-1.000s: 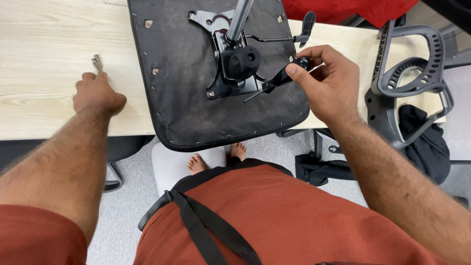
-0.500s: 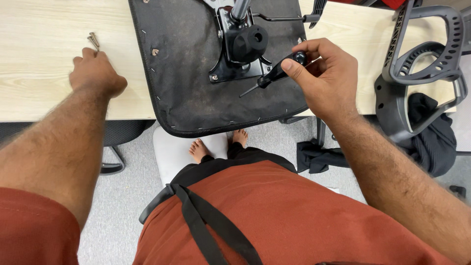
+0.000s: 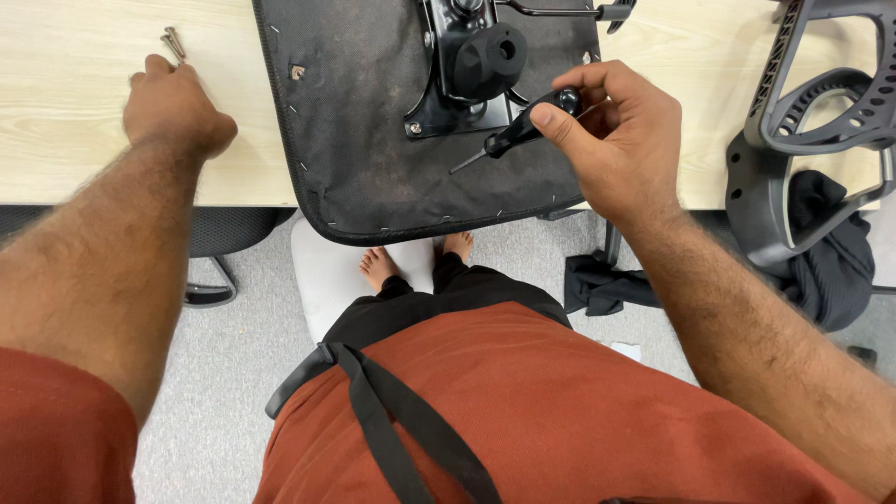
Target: The person attaches a metal tilt mechanism plate to the underside of an office chair seat. They align the plate, insert screws by hand, tighten them with a screwdriver, flip the seat over on the workbench, and continue threading and tightening screws into the mounting holes.
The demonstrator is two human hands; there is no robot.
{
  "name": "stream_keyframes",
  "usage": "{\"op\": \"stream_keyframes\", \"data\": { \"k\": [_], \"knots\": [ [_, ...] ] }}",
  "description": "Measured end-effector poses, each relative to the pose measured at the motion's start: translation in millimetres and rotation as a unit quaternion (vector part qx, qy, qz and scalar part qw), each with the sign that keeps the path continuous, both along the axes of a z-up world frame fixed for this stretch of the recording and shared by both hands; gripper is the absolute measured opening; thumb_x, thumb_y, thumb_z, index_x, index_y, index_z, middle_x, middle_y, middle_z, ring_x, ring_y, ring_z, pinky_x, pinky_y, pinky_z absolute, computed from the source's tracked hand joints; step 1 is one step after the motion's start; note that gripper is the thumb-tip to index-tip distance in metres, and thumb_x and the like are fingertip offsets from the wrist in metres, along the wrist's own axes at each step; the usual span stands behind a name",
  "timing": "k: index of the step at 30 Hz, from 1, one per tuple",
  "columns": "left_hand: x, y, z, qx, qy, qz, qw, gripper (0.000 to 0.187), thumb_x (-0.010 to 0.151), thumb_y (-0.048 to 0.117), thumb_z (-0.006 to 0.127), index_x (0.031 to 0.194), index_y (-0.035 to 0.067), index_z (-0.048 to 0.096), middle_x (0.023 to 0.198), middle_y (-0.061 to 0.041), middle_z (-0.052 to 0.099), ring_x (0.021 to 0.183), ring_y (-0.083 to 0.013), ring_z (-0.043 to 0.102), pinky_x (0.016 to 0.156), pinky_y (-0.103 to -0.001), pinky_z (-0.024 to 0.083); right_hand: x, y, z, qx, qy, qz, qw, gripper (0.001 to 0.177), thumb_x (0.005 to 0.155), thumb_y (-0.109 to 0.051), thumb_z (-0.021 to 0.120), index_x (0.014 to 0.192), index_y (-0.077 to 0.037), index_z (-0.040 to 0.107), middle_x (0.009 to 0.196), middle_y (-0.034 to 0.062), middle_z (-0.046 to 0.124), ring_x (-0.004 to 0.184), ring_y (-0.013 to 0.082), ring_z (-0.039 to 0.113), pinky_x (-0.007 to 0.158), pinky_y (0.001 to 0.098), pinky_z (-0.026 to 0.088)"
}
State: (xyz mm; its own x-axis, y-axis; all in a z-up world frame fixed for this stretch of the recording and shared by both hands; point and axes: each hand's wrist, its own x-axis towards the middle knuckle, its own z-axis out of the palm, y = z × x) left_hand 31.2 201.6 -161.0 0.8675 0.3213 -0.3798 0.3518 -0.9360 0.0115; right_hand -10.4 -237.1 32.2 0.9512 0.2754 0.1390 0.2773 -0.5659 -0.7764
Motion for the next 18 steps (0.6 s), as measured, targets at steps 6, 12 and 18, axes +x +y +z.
{"op": "stream_keyframes", "data": {
  "k": [6,12,18],
  "knots": [
    [0.9,-1.4,3.4,-0.049,-0.063,0.061,0.995,0.08,0.086,0.015,0.076,0.156,0.0,0.039,0.142,-0.024,0.047,0.123,-0.0405,0.056,0.092,-0.051,0.058,-0.9,1.7,0.2,-0.004,0.01,0.008,1.0,0.022,0.106,-0.016,0.079,0.119,-0.003,0.067,0.096,0.0045,0.071,0.081,0.0039,0.067,0.068,0.0181,0.056],
    [12.3,2.1,1.7,-0.005,-0.014,0.024,1.0,0.07,0.09,0.021,0.075,0.15,-0.004,0.048,0.143,-0.026,0.047,0.123,-0.0412,0.057,0.091,-0.053,0.058,-1.0,3.1,1.6,-0.001,0.011,0.014,1.0,0.023,0.106,-0.017,0.078,0.119,-0.003,0.066,0.097,0.0053,0.072,0.083,0.0051,0.069,0.068,0.0189,0.058],
    [14.5,8.6,-3.0,-0.027,-0.025,0.09,0.995,0.049,0.091,0.026,0.078,0.127,-0.006,0.068,0.128,-0.027,0.064,0.109,-0.0365,0.07,0.088,-0.045,0.06,0.1,-4.2,0.0,0.019,0.002,0.016,1.0,0.019,0.106,-0.013,0.077,0.118,-0.002,0.067,0.096,0.0039,0.07,0.084,0.0044,0.067,0.071,0.0188,0.056]
  ]
}}
